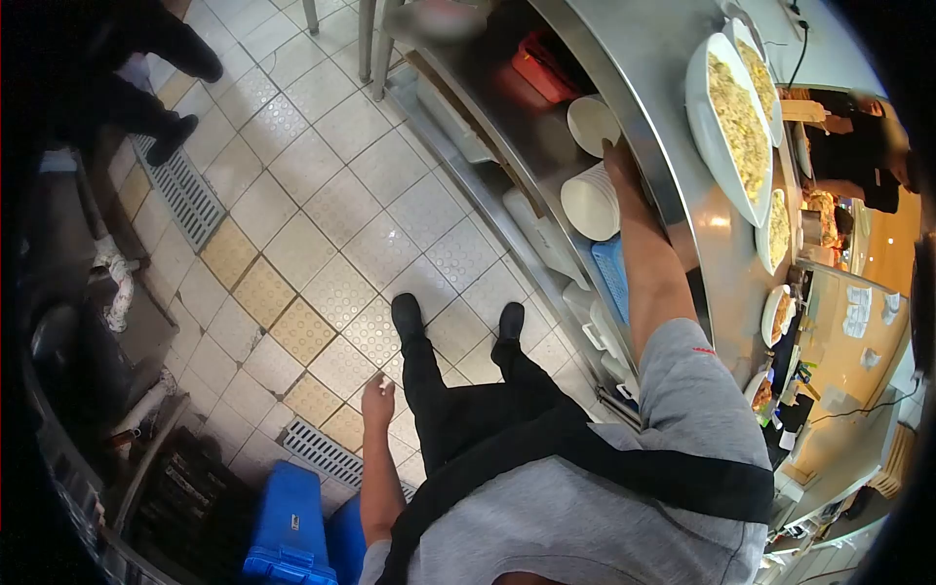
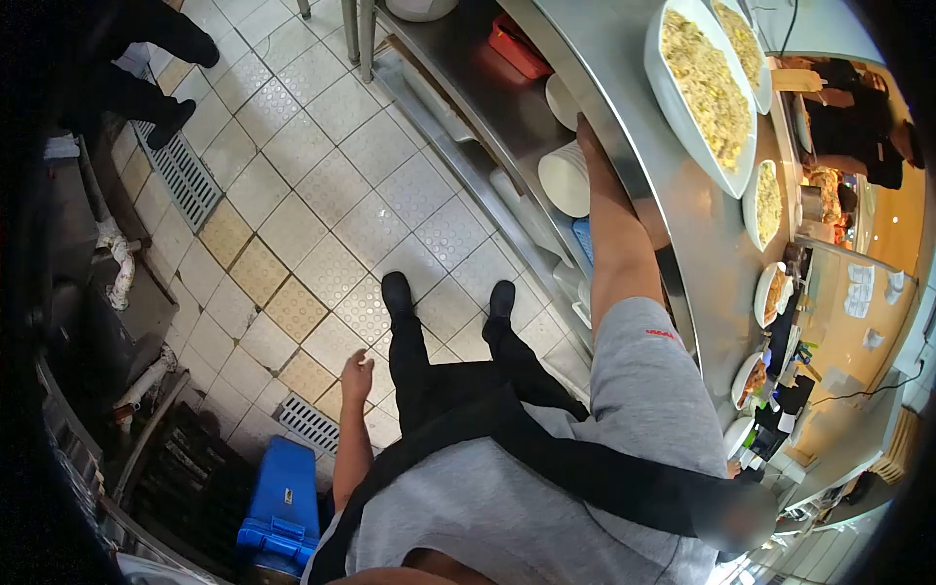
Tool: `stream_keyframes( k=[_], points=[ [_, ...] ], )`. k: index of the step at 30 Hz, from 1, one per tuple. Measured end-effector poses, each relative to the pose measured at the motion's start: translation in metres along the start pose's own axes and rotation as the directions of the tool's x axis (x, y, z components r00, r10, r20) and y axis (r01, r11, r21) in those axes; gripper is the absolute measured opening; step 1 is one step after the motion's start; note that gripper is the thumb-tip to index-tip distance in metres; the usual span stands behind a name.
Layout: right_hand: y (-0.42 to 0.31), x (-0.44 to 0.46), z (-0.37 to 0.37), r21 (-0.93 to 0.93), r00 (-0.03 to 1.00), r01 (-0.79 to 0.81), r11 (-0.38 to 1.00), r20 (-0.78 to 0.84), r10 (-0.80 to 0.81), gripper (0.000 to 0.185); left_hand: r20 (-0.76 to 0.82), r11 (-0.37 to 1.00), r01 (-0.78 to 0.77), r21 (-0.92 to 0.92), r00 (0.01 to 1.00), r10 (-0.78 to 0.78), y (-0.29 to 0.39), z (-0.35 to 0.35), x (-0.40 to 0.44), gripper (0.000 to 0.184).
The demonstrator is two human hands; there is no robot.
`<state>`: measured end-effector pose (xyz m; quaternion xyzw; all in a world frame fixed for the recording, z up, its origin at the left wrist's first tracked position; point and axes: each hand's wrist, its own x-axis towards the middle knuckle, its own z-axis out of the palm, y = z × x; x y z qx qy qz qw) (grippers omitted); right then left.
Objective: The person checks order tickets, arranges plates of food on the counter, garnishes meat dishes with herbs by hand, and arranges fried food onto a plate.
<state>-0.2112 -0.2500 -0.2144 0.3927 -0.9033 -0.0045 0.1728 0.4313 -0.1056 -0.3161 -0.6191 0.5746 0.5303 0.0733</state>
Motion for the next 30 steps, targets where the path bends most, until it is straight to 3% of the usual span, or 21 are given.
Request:
stream_keyframes(
  k=[3, 15, 16, 19, 20, 21, 22, 23, 24, 25, 27, 28, 29, 30],
  points=[
    [-0.009, 0.009, 0.001, 0.011, 0.993, -0.099, 0.995, 0.059, 0.098, 0.055, 0.054, 0.999, 0.041, 0.007, 0.998, -0.041, -0.004, 0.001, -0.006, 0.040],
    [-0.032, -0.016, -0.009, 0.176, 0.946, -0.317, 0.932, 0.125, 0.298, 0.042, -0.019, 0.994, 0.030, 0.109, 0.999, -0.028, -0.018, -0.042, 0.006, 0.039],
    [-0.040, -0.025, -0.014, 0.207, 0.942, -0.328, 0.922, 0.140, 0.304, 0.041, 0.003, 0.996, 0.085, 0.005, 0.996, -0.085, -0.020, -0.043, 0.008, 0.040],
    [-0.073, -0.061, -0.057, 0.423, 0.917, -0.339, 0.840, 0.347, 0.196, 0.038, -0.004, 0.987, 0.007, 0.160, 1.000, -0.007, 0.012, -0.058, -0.003, 0.040],
    [-0.080, -0.066, -0.114, 0.634, 0.839, -0.374, 0.677, 0.542, -0.045, 0.026, 0.018, 0.982, -0.042, 0.186, 0.999, 0.040, 0.016, -0.063, -0.003, 0.040],
    [-0.086, -0.075, -0.145, 0.633, 0.839, -0.150, 0.759, 0.488, -0.241, 0.016, 0.040, 0.973, -0.095, 0.212, 0.995, 0.088, 0.013, -0.066, -0.002, 0.040],
    [-0.090, -0.096, -0.172, 0.709, 0.945, 0.119, 0.696, 0.135, -0.299, 0.012, 0.031, 0.953, -0.177, 0.245, 0.984, 0.174, 0.004, -0.067, 0.004, 0.039],
    [-0.084, -0.103, -0.213, 0.788, 0.892, 0.214, 0.576, 0.082, -0.445, 0.010, 0.026, 0.926, -0.257, 0.278, 0.965, 0.260, 0.000, -0.070, 0.010, 0.039],
    [-0.074, -0.110, -0.255, 0.903, 0.879, 0.142, 0.405, 0.073, -0.471, 0.018, 0.037, 0.962, -0.184, 0.202, 0.983, 0.181, 0.010, -0.076, 0.013, 0.038],
    [-0.050, -0.105, -0.304, 0.922, 0.795, 0.094, 0.375, 0.157, -0.586, 0.016, 0.055, 0.987, -0.101, 0.126, 0.994, 0.095, 0.021, -0.082, 0.014, 0.037],
    [0.012, -0.104, -0.367, 0.984, 0.887, -0.163, 0.068, 0.177, -0.427, 0.014, 0.067, 1.000, 0.009, -0.011, 0.998, -0.008, 0.052, -0.092, 0.010, 0.035],
    [0.053, -0.103, -0.384, 0.972, 0.933, -0.232, 0.038, 0.233, -0.276, 0.018, 0.055, 0.997, 0.023, -0.079, 0.998, -0.018, 0.067, -0.098, 0.007, 0.034],
    [0.095, -0.098, -0.388, 0.949, 0.966, -0.258, -0.180, 0.247, -0.082, 0.023, 0.045, 0.987, 0.040, -0.154, 0.998, -0.034, 0.083, -0.098, 0.004, 0.033],
    [0.138, -0.088, -0.399, 0.927, 0.958, -0.240, -0.287, 0.274, 0.081, 0.028, 0.042, 0.990, 0.030, -0.136, 0.999, -0.024, 0.098, -0.095, 0.004, 0.032]
  ],
)
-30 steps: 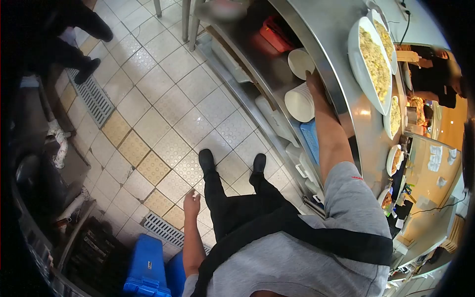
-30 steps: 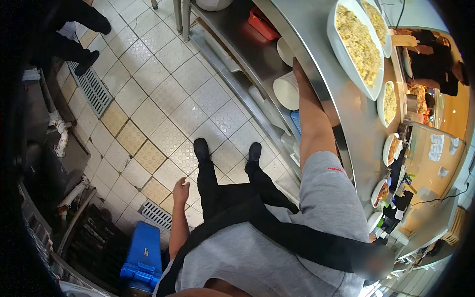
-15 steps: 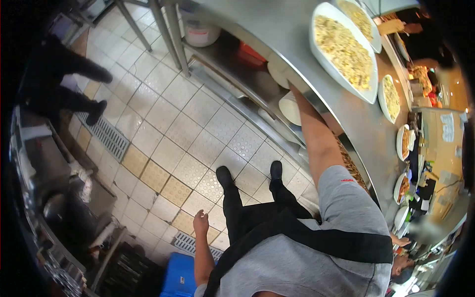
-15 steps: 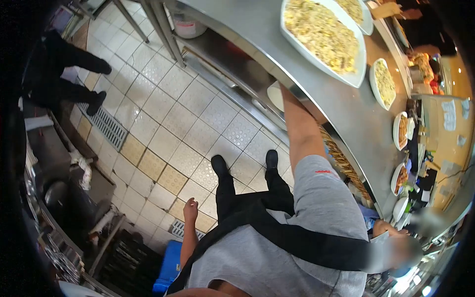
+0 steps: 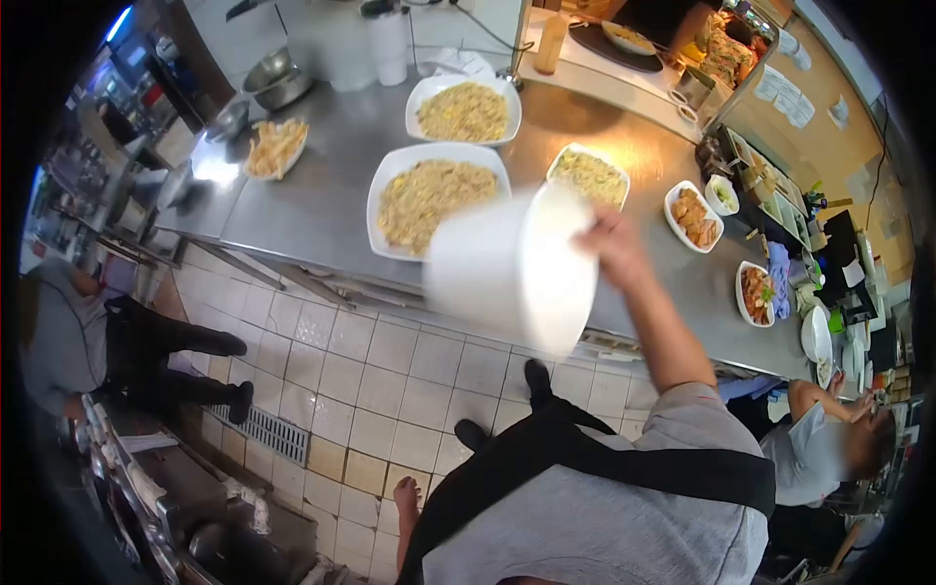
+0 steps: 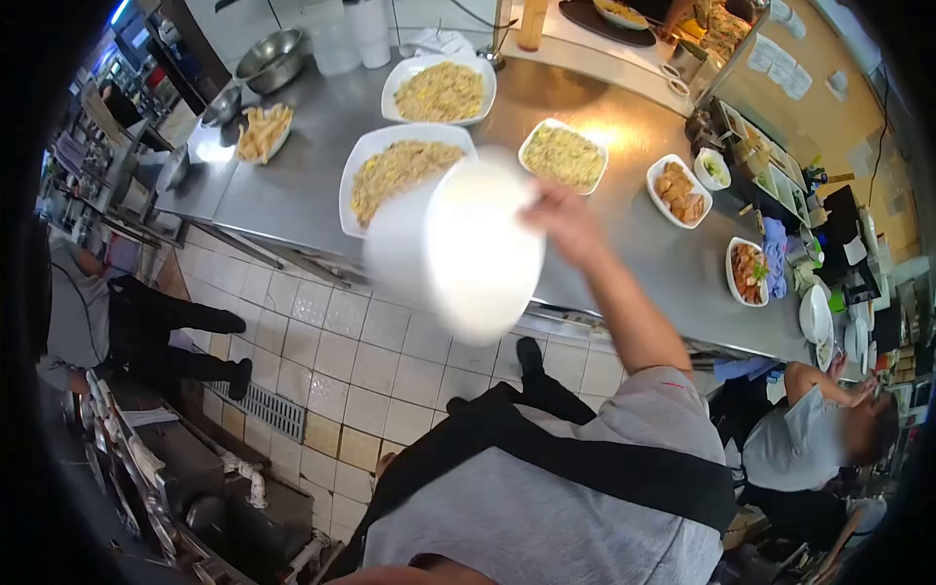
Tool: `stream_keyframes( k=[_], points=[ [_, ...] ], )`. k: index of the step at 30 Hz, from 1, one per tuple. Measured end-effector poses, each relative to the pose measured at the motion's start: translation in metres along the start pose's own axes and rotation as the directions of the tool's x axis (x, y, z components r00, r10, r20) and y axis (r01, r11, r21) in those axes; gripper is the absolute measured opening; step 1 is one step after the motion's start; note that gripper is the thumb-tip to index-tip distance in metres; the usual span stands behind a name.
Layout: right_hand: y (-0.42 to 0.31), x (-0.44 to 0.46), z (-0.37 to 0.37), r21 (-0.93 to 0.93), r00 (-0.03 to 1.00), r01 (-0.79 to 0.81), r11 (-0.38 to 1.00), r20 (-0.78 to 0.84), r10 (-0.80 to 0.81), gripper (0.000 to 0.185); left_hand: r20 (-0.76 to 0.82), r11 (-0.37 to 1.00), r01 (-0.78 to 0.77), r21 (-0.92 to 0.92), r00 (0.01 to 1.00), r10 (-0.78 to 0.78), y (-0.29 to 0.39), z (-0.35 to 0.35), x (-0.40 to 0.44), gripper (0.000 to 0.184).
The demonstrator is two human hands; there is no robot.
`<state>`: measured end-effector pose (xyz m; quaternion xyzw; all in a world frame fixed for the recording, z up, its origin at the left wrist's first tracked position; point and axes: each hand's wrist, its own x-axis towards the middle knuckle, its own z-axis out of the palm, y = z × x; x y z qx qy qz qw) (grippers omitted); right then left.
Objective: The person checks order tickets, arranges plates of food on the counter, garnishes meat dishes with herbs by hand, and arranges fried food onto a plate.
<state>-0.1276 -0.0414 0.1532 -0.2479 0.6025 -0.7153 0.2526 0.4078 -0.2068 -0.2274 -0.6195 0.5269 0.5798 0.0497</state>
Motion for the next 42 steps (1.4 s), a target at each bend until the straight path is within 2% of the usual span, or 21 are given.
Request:
stream_keyframes(
  k=[1, 2, 3, 5, 7, 11, 12, 13, 14, 17, 19, 23, 26, 28, 32, 35, 36, 38, 39, 40, 42],
  points=[
    [-0.027, 0.014, -0.034, 0.012, 0.993, 0.113, 0.994, -0.035, -0.113, 0.029, -0.005, 1.000, -0.003, 0.015, 1.000, 0.003, 0.014, 0.002, 0.000, 0.032],
    [-0.040, 0.032, -0.070, -0.027, 0.962, 0.188, 0.982, -0.197, -0.190, 0.028, -0.013, 1.000, -0.002, 0.027, 1.000, 0.002, 0.025, 0.005, 0.002, 0.031],
    [-0.044, 0.054, -0.118, -0.170, 0.916, 0.217, 0.961, -0.306, -0.261, 0.023, -0.024, 0.999, 0.001, 0.034, 1.000, 0.000, 0.037, 0.010, 0.001, 0.031],
    [-0.045, 0.096, -0.195, -0.187, 0.853, 0.076, 0.979, -0.496, -0.161, 0.018, -0.019, 0.997, -0.067, -0.041, 0.998, 0.067, 0.056, 0.029, 0.005, 0.031],
    [-0.035, 0.130, -0.260, -0.135, 0.829, -0.062, 0.989, -0.559, -0.025, 0.024, -0.055, 0.991, -0.112, -0.077, 0.993, 0.108, 0.074, 0.056, -0.002, 0.033],
    [0.028, 0.217, -0.379, -0.052, 0.791, -0.129, 0.990, -0.608, 0.071, 0.035, -0.121, 0.987, -0.160, -0.009, 0.980, 0.158, 0.136, 0.119, -0.048, 0.035],
    [0.032, 0.236, -0.390, 0.135, 0.786, -0.058, 0.989, -0.604, 0.129, 0.048, -0.136, 0.979, -0.195, -0.065, 0.973, 0.185, 0.140, 0.131, -0.049, 0.035],
    [0.037, 0.252, -0.395, 0.133, 0.807, 0.032, 0.991, -0.588, 0.052, 0.067, -0.149, 0.966, -0.230, -0.115, 0.966, 0.212, 0.143, 0.142, -0.050, 0.034],
    [0.031, 0.265, -0.384, 0.211, 0.775, 0.042, 0.977, -0.624, 0.102, 0.078, -0.219, 0.948, -0.271, -0.164, 0.947, 0.233, 0.153, 0.151, -0.054, 0.034],
    [0.033, 0.291, -0.351, 0.306, 0.837, 0.076, 0.949, -0.537, 0.106, 0.063, -0.412, 0.888, -0.398, -0.229, 0.867, 0.282, 0.204, 0.152, -0.069, 0.031],
    [0.025, 0.284, -0.317, 0.255, 0.915, 0.026, 0.967, -0.396, 0.079, 0.058, -0.535, 0.846, -0.494, -0.201, 0.779, 0.328, 0.248, 0.134, -0.070, 0.028],
    [0.007, 0.238, -0.260, 0.007, 0.992, -0.121, 0.993, -0.036, 0.122, 0.044, -0.650, 0.704, -0.703, -0.098, 0.581, 0.490, 0.369, 0.081, -0.056, 0.027],
    [-0.013, 0.180, -0.222, -0.243, 0.989, -0.130, 0.961, 0.037, 0.143, 0.034, -0.621, 0.616, -0.788, 0.002, 0.482, 0.619, 0.464, 0.040, -0.009, 0.028],
    [-0.018, 0.144, -0.212, -0.339, 0.992, -0.107, 0.935, 0.030, 0.125, 0.029, -0.587, 0.541, -0.826, -0.160, 0.520, 0.620, 0.533, 0.025, 0.017, 0.025],
    [-0.028, 0.074, -0.203, -0.523, 0.975, -0.212, 0.825, -0.061, 0.212, 0.024, -0.509, 0.581, -0.697, -0.421, 0.711, 0.485, 0.631, -0.005, 0.110, 0.030],
    [-0.016, 0.022, -0.205, -0.471, 0.958, -0.266, 0.841, -0.227, 0.176, 0.021, -0.408, 0.531, -0.551, -0.644, 0.835, 0.370, 0.677, -0.026, 0.169, 0.031],
    [-0.010, 0.005, -0.202, -0.423, 0.945, -0.239, 0.874, -0.309, 0.109, 0.022, -0.336, 0.522, -0.563, -0.640, 0.817, 0.470, 0.682, -0.035, 0.192, 0.033],
    [-0.013, -0.024, -0.191, -0.409, 0.887, -0.383, 0.829, -0.414, 0.206, 0.022, -0.187, 0.452, -0.577, -0.680, 0.733, 0.654, 0.688, -0.052, 0.243, 0.035],
    [-0.015, -0.040, -0.188, -0.386, 0.847, -0.457, 0.801, -0.465, 0.259, 0.022, -0.184, 0.487, -0.530, -0.695, 0.785, 0.591, 0.699, -0.052, 0.245, 0.036],
    [-0.009, -0.055, -0.188, -0.352, 0.823, -0.505, 0.788, -0.472, 0.316, 0.023, -0.133, 0.506, -0.538, -0.674, 0.763, 0.633, 0.704, -0.059, 0.265, 0.039],
    [-0.007, -0.078, -0.185, -0.298, 0.759, -0.609, 0.735, -0.487, 0.432, 0.027, -0.198, 0.495, -0.620, -0.609, 0.723, 0.662, 0.708, -0.060, 0.262, 0.038]
  ],
)
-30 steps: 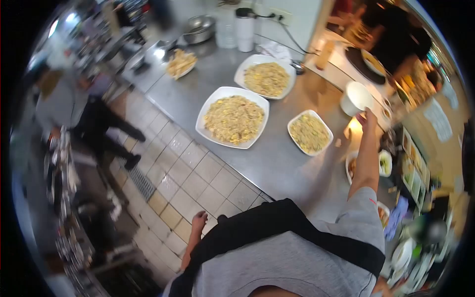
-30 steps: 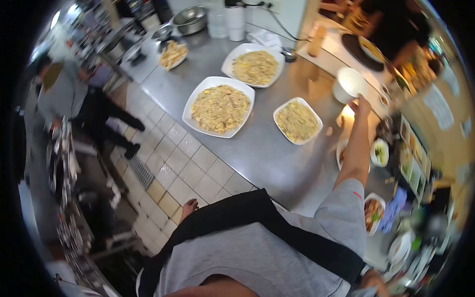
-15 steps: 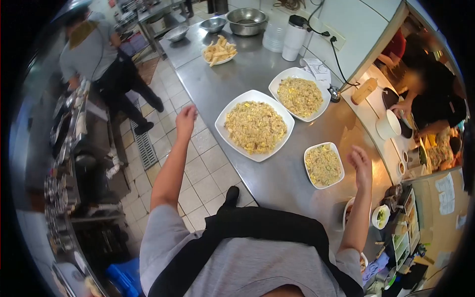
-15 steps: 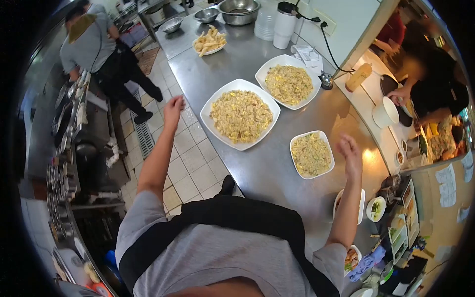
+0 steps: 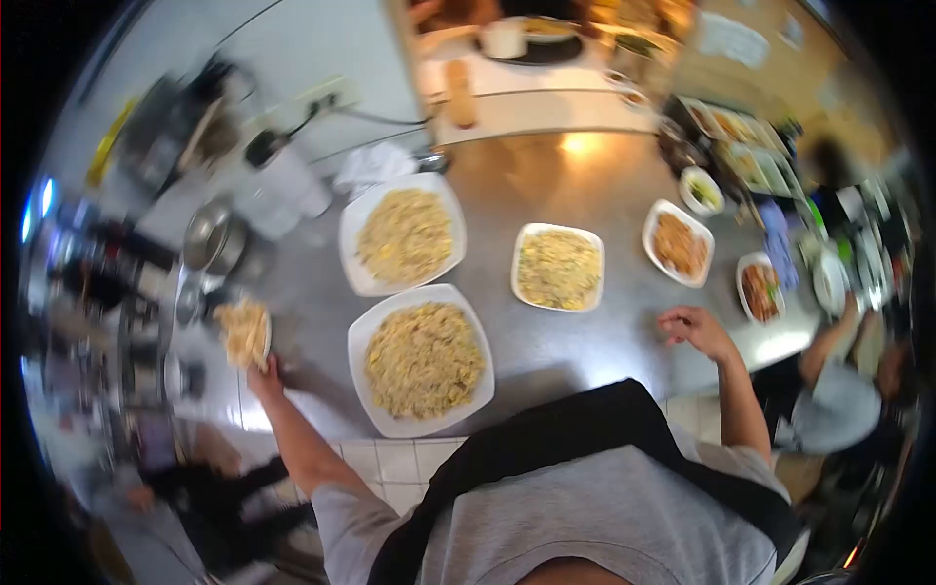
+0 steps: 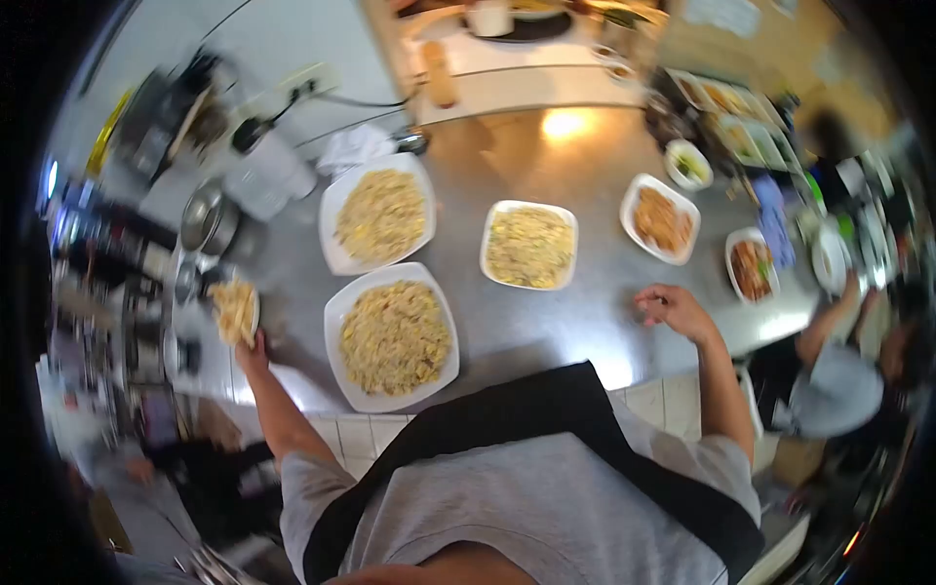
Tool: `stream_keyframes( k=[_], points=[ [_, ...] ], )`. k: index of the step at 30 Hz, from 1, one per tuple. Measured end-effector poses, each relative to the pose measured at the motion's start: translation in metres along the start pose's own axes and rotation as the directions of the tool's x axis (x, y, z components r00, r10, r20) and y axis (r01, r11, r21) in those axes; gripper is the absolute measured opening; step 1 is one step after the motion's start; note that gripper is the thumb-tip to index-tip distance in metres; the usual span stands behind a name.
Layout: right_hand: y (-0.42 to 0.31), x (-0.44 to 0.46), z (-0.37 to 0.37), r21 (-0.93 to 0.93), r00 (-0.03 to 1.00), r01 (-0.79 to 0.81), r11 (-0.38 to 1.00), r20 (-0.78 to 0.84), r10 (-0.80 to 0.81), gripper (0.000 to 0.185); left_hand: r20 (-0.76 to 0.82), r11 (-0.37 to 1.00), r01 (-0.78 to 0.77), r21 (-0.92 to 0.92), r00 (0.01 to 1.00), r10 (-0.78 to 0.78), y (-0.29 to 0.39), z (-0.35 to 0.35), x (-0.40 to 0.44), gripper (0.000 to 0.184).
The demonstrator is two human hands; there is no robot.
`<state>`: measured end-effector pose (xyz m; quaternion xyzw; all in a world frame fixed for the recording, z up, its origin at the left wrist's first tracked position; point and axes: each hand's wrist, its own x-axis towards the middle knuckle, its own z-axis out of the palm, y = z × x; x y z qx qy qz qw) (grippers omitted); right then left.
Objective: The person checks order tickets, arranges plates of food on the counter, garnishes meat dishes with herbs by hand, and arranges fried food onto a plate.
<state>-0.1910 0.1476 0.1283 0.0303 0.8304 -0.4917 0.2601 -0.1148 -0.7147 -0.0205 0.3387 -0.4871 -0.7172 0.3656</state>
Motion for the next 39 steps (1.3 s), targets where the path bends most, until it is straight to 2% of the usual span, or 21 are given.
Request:
stream_keyframes(
  k=[2, 4, 7, 9, 10, 11, 12, 13, 14, 16, 17, 20, 23, 28, 31, 34, 35, 36, 37, 38, 39],
  points=[
    [0.020, -0.012, -0.007, 0.050, 0.996, -0.087, 0.995, 0.019, 0.086, 0.024, -0.038, 0.999, -0.052, 0.003, 0.998, 0.052, 0.013, 0.015, -0.016, 0.038],
    [0.053, -0.026, -0.027, 0.047, 0.987, -0.143, 0.989, 0.085, 0.139, 0.018, 0.000, 0.999, -0.023, 0.033, 1.000, 0.023, 0.023, 0.018, -0.025, 0.041],
    [0.088, -0.053, -0.056, 0.192, 0.925, -0.365, 0.911, -0.039, 0.379, 0.015, -0.002, 0.999, -0.041, 0.007, 0.999, 0.041, 0.031, -0.001, -0.025, 0.038],
    [0.113, -0.071, -0.078, 0.305, 0.863, -0.399, 0.865, -0.193, 0.466, 0.013, 0.078, 0.935, -0.224, 0.273, 0.974, 0.211, 0.049, -0.006, -0.050, 0.035],
    [0.130, -0.077, -0.090, 0.324, 0.833, -0.368, 0.872, -0.303, 0.464, 0.016, 0.210, 0.680, -0.431, 0.594, 0.898, 0.386, 0.061, -0.009, -0.065, 0.034],
    [0.146, -0.082, -0.103, 0.359, 0.802, -0.299, 0.884, -0.407, 0.437, 0.017, 0.292, 0.505, -0.512, 0.695, 0.843, 0.452, 0.076, -0.004, -0.081, 0.033],
    [0.169, -0.082, -0.116, 0.561, 0.726, -0.127, 0.818, -0.509, 0.462, 0.018, 0.344, 0.420, -0.550, 0.722, 0.812, 0.472, 0.092, 0.006, -0.099, 0.032],
    [0.185, -0.077, -0.126, 0.559, 0.574, 0.032, 0.829, -0.689, 0.442, 0.026, 0.302, 0.560, -0.505, 0.657, 0.857, 0.418, 0.103, 0.016, -0.116, 0.032],
    [0.200, -0.070, -0.139, 0.581, 0.442, 0.150, 0.800, -0.763, 0.471, 0.038, 0.259, 0.685, -0.443, 0.579, 0.896, 0.361, 0.114, 0.025, -0.133, 0.032],
    [0.199, -0.064, -0.156, 0.589, 0.449, 0.226, 0.776, -0.770, 0.453, 0.047, 0.197, 0.963, -0.178, 0.202, 0.971, 0.138, 0.130, 0.060, -0.173, 0.034],
    [0.190, -0.059, -0.162, 0.611, 0.460, 0.259, 0.749, -0.759, 0.460, 0.047, 0.213, 0.971, -0.140, 0.193, 0.972, 0.098, 0.133, 0.076, -0.192, 0.035],
    [0.213, -0.038, -0.195, 0.687, 0.690, 0.306, 0.659, -0.637, 0.343, 0.044, 0.282, 0.982, -0.055, 0.182, 0.960, 0.002, 0.131, 0.131, -0.257, 0.037],
    [0.202, -0.032, -0.208, 0.621, 0.801, 0.283, 0.731, -0.572, 0.176, 0.042, 0.381, 0.982, 0.023, 0.187, 0.920, -0.094, 0.105, 0.200, -0.340, 0.038],
    [0.180, -0.012, -0.205, 0.687, 0.914, 0.198, 0.699, -0.387, 0.121, 0.045, 0.493, 0.981, 0.174, 0.090, 0.847, -0.196, 0.048, 0.334, -0.497, 0.037],
    [0.179, 0.001, -0.193, 0.707, 0.962, 0.131, 0.695, -0.260, 0.082, 0.049, 0.658, 0.946, 0.303, 0.111, 0.692, -0.299, 0.005, 0.403, -0.570, 0.040],
    [0.174, -0.003, -0.195, 0.535, 0.993, 0.100, 0.839, -0.106, -0.051, 0.044, 0.755, 0.897, 0.419, 0.138, 0.542, -0.369, -0.029, 0.474, -0.658, 0.042],
    [0.182, 0.000, -0.207, 0.238, 0.957, 0.242, 0.941, -0.222, -0.189, 0.042, 0.795, 0.877, 0.437, 0.198, 0.452, -0.405, -0.040, 0.493, -0.682, 0.041],
    [0.195, 0.006, -0.220, -0.088, 0.890, 0.344, 0.935, -0.285, -0.355, 0.040, 0.826, 0.855, 0.448, 0.260, 0.355, -0.437, -0.050, 0.510, -0.704, 0.040],
    [0.206, 0.008, -0.228, -0.404, 0.801, 0.395, 0.825, -0.288, -0.525, 0.038, 0.838, 0.849, 0.446, 0.283, 0.315, -0.445, -0.061, 0.524, -0.728, 0.039],
    [0.191, -0.009, -0.242, -0.528, 0.734, 0.235, 0.816, -0.454, -0.505, 0.028, 0.849, 0.843, 0.441, 0.308, 0.273, -0.453, -0.074, 0.537, -0.749, 0.038],
    [0.189, -0.015, -0.261, -0.554, 0.697, 0.148, 0.819, -0.529, -0.484, 0.025, 0.843, 0.834, 0.435, 0.340, 0.252, -0.475, -0.092, 0.546, -0.766, 0.036]
  ],
)
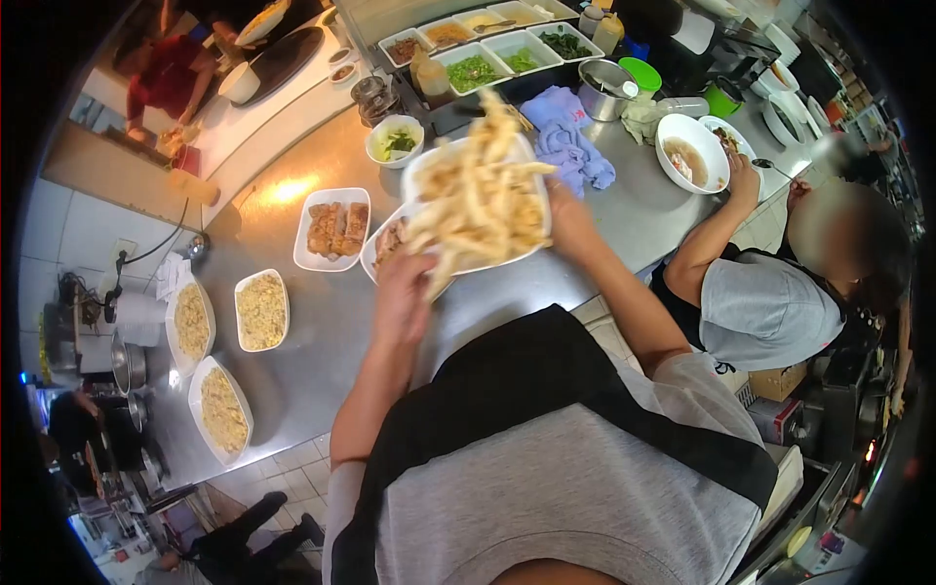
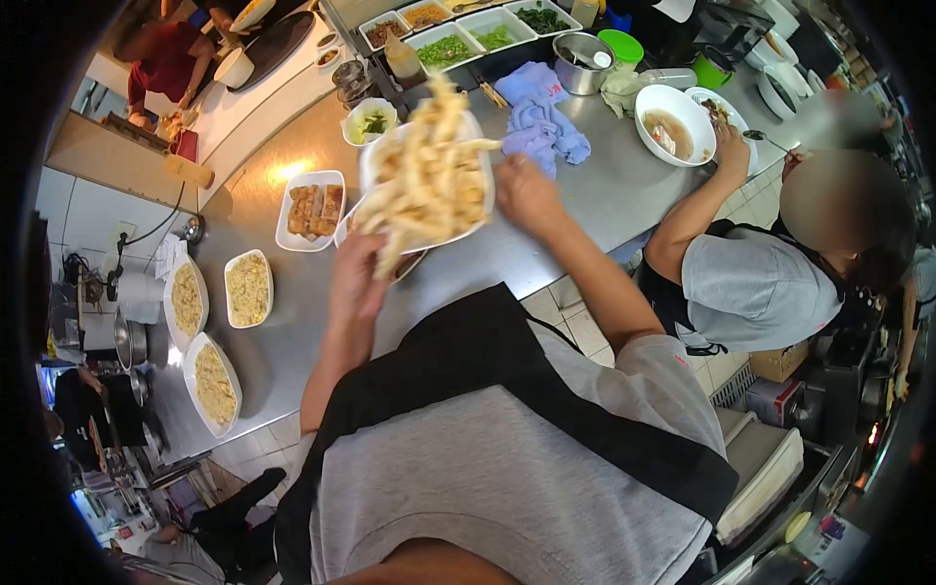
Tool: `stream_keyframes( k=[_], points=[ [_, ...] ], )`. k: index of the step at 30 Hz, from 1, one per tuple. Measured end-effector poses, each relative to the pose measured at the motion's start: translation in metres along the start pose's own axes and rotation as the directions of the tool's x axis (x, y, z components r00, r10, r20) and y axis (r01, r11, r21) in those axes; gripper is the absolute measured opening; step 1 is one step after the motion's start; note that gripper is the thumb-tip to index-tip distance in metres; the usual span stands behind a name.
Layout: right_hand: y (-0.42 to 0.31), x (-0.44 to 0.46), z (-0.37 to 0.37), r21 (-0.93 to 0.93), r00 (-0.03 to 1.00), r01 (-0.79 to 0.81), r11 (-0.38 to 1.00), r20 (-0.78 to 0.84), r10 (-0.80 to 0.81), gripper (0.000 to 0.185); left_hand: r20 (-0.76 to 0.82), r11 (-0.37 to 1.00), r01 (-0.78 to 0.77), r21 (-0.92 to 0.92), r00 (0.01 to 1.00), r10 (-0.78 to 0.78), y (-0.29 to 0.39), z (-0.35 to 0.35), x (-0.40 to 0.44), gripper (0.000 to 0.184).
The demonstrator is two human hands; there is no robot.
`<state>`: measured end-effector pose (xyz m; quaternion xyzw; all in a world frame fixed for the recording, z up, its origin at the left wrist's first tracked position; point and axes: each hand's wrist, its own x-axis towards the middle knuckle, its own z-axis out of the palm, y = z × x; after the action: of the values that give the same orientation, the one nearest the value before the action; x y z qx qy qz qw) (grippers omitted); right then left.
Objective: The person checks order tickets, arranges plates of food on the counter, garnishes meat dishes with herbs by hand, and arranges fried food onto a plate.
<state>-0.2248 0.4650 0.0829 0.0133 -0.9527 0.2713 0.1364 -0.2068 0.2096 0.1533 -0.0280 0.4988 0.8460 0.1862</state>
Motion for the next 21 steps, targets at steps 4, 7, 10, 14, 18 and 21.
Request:
stream_keyframes(
  k=[4, 7, 10, 14, 18, 21],
  points=[
    [0.101, 0.032, -0.021, -0.120, 0.991, -0.047, 0.992, -0.130, 0.031, 0.023, 0.049, 0.995, 0.097, 0.025, 0.994, -0.099, -0.065, 0.041, 0.037, 0.031],
    [0.148, 0.046, -0.026, -0.131, 0.982, -0.008, 0.991, -0.190, -0.017, 0.024, 0.058, 0.984, 0.162, 0.069, 0.984, -0.166, -0.106, 0.047, 0.059, 0.030],
    [0.111, 0.041, -0.062, 0.052, 0.983, -0.132, 0.990, -0.125, 0.138, 0.021, 0.047, 0.975, 0.196, 0.105, 0.978, -0.202, -0.127, 0.046, 0.077, 0.032],
    [0.077, 0.030, -0.082, 0.063, 0.993, -0.104, 0.993, -0.049, 0.107, 0.016, 0.084, 0.971, 0.173, 0.164, 0.978, -0.189, -0.129, 0.036, 0.084, 0.036],
    [0.093, 0.045, -0.072, -0.033, 0.974, -0.169, 0.985, -0.160, 0.161, 0.019, -0.063, 0.963, -0.036, 0.266, 0.997, 0.054, -0.122, 0.038, 0.055, 0.046],
    [0.107, 0.070, -0.056, -0.038, 0.966, -0.256, 0.966, -0.053, 0.254, 0.024, 0.252, 0.495, -0.421, 0.760, 0.893, 0.374, -0.105, 0.047, 0.035, 0.046]
  ],
)
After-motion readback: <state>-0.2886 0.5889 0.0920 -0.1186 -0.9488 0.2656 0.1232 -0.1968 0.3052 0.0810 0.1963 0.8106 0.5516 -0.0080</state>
